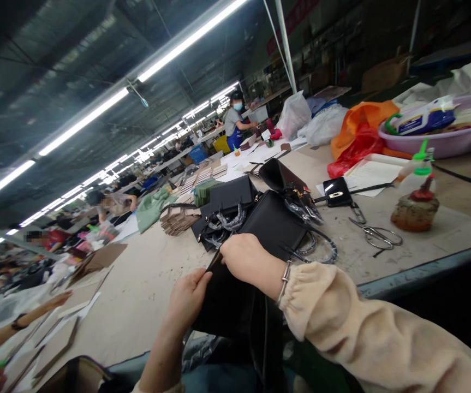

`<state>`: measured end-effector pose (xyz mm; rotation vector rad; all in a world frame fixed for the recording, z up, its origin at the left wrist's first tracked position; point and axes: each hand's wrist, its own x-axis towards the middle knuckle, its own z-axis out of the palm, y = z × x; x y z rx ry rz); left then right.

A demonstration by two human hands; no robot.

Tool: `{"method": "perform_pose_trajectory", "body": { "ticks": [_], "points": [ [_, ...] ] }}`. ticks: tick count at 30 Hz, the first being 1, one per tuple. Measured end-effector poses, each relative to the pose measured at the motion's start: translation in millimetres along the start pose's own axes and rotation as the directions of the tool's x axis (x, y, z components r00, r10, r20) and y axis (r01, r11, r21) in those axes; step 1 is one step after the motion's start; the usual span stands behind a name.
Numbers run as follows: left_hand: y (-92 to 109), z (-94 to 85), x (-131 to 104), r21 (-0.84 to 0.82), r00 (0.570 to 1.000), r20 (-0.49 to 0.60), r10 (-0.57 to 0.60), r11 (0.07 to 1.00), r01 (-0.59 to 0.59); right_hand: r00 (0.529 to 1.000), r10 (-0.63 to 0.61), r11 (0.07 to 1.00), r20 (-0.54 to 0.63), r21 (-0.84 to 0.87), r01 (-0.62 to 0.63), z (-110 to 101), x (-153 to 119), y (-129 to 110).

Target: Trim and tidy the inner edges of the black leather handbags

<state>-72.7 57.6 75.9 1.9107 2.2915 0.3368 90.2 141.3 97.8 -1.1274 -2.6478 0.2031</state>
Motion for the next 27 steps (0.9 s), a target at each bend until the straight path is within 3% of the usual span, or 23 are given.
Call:
{"method": "perform_pose_trajectory", "body": {
  "ticks": [11,21,27],
  "points": [
    [-0.7,0.6,-1.6,-0.051,0.999,0.003,0.036,0.998,-0.036,0.998,0.055,0.998,0.024,-0.008,-0.055,-3.7,5.7,-0.5],
    [1.5,2.2,-4.2,-0.046,0.999,-0.001,0.042,0.998,-0.042,0.998,0.061,0.998,-0.027,0.014,-0.061,-1.5,4.3,1.8],
    [5.8,1.7,-6.3,-0.004,0.998,-0.008,0.061,0.998,-0.061,0.998,-0.013,1.000,-0.066,0.022,0.014,-1.4,2.2,5.5]
  ]
}}
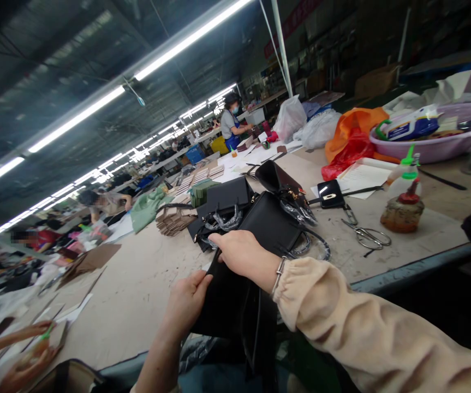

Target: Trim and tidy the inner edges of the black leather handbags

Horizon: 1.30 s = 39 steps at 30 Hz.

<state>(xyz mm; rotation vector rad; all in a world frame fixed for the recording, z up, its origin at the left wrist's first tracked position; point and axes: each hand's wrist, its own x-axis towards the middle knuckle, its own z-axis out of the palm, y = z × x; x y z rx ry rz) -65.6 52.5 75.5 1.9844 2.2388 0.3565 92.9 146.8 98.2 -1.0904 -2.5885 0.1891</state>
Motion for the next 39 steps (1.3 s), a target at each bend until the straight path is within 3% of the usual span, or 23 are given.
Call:
{"method": "perform_pose_trajectory", "body": {
  "ticks": [11,18,22,26,32,39],
  "points": [
    [-4,-3.3,-5,0.172,1.000,-0.011,0.020,0.985,-0.018,0.991,-0.011,0.996,0.131,-0.086,0.022,-13,-1,-9],
    [-17,-31.2,-41,0.217,0.999,0.017,0.046,0.975,-0.048,0.987,-0.078,0.989,0.142,-0.114,0.095,-18,-19,-42],
    [-26,-34.9,-53,0.152,0.998,0.068,-0.002,0.988,-0.009,0.985,-0.084,0.986,0.147,-0.127,0.104,-9,-22,-61],
    [-29,-26.3,-51,0.111,0.998,0.034,-0.057,0.992,0.053,0.986,-0.078,0.985,0.151,-0.144,0.099,1,-14,-65],
    [-22,-18.9,-31,0.085,0.999,0.013,-0.047,0.995,0.046,0.986,-0.064,0.982,0.153,-0.165,0.089,8,-1,-56],
    [-20,-14.5,-21,0.088,0.997,0.005,-0.077,0.993,0.076,0.988,-0.068,0.981,0.136,-0.169,0.091,3,-5,-56]
  ]
}}
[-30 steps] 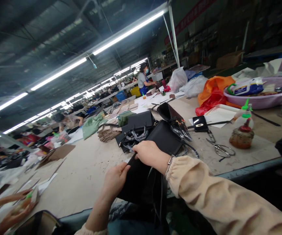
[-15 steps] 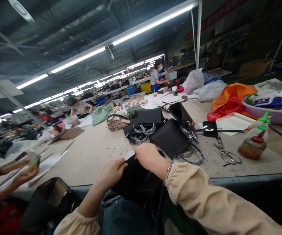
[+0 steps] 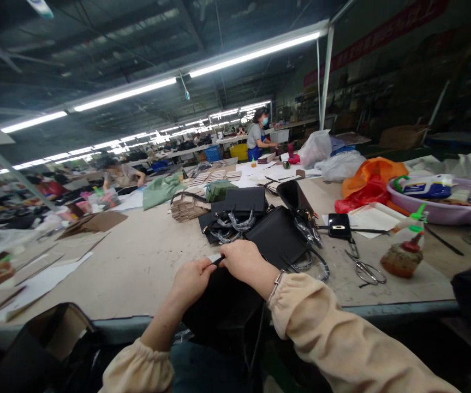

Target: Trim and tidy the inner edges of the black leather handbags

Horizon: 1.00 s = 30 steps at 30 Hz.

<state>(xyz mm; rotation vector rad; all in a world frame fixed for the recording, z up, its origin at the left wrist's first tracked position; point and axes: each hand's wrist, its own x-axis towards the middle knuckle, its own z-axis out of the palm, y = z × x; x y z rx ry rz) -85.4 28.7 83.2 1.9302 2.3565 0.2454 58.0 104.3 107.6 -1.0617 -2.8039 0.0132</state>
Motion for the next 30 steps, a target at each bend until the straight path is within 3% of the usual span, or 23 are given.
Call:
{"method": "perform_pose_trajectory", "body": {
  "ticks": [9,30],
  "points": [
    [-7,6.1,2,-0.008,0.999,-0.029,-0.016,1.000,0.016,0.994,0.091,0.996,-0.065,-0.016,-0.093,0,-7,14],
    [-3,5.3,-1,-0.026,0.999,-0.037,-0.008,1.000,0.007,0.984,0.129,0.991,-0.121,-0.003,-0.131,9,-5,14]
  ]
}}
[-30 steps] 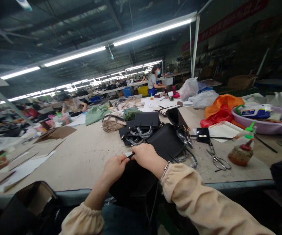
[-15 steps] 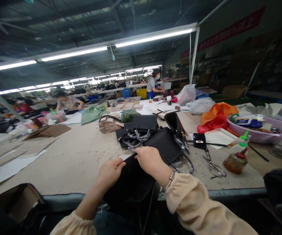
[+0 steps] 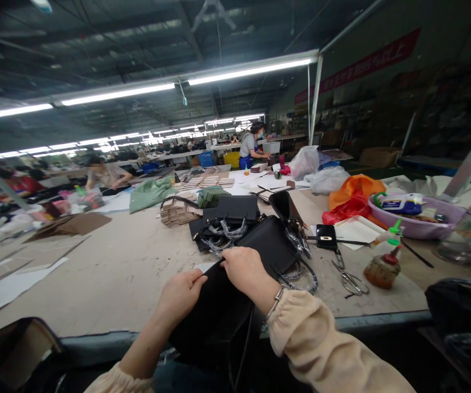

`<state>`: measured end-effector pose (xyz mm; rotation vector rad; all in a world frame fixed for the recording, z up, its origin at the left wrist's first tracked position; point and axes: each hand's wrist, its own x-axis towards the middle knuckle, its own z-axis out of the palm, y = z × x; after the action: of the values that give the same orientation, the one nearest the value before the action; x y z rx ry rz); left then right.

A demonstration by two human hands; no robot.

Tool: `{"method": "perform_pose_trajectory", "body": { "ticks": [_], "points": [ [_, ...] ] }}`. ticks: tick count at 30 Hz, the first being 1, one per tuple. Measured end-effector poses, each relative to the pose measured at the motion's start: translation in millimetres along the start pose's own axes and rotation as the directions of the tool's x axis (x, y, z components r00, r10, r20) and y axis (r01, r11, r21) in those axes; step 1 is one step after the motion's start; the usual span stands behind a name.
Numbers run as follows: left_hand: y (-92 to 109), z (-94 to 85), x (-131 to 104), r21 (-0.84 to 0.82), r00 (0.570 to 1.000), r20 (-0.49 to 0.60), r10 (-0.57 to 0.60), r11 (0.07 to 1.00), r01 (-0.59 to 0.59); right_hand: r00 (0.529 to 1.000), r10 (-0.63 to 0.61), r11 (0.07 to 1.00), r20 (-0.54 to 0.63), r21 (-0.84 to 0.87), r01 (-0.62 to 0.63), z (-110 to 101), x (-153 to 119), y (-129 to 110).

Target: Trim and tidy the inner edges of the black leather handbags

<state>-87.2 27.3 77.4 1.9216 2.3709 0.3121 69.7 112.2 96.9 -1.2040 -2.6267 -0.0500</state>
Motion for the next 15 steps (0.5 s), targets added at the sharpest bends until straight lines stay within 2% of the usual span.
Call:
{"method": "perform_pose_trajectory", "body": {
  "ticks": [8,12,15],
  "points": [
    [5,-1.8,-1,0.013,1.000,0.026,0.006,1.000,-0.006,1.000,0.004,1.000,0.003,0.010,-0.004,-2,1,0],
    [19,-1.4,6,-0.043,0.997,-0.008,0.072,0.996,-0.072,1.000,0.003,1.000,0.024,0.024,-0.003,-4,0,1],
    [30,-0.7,14,0.005,0.999,0.001,0.037,0.999,-0.037,0.999,-0.012,0.999,0.042,0.052,0.010,-4,0,3]
  ]
}}
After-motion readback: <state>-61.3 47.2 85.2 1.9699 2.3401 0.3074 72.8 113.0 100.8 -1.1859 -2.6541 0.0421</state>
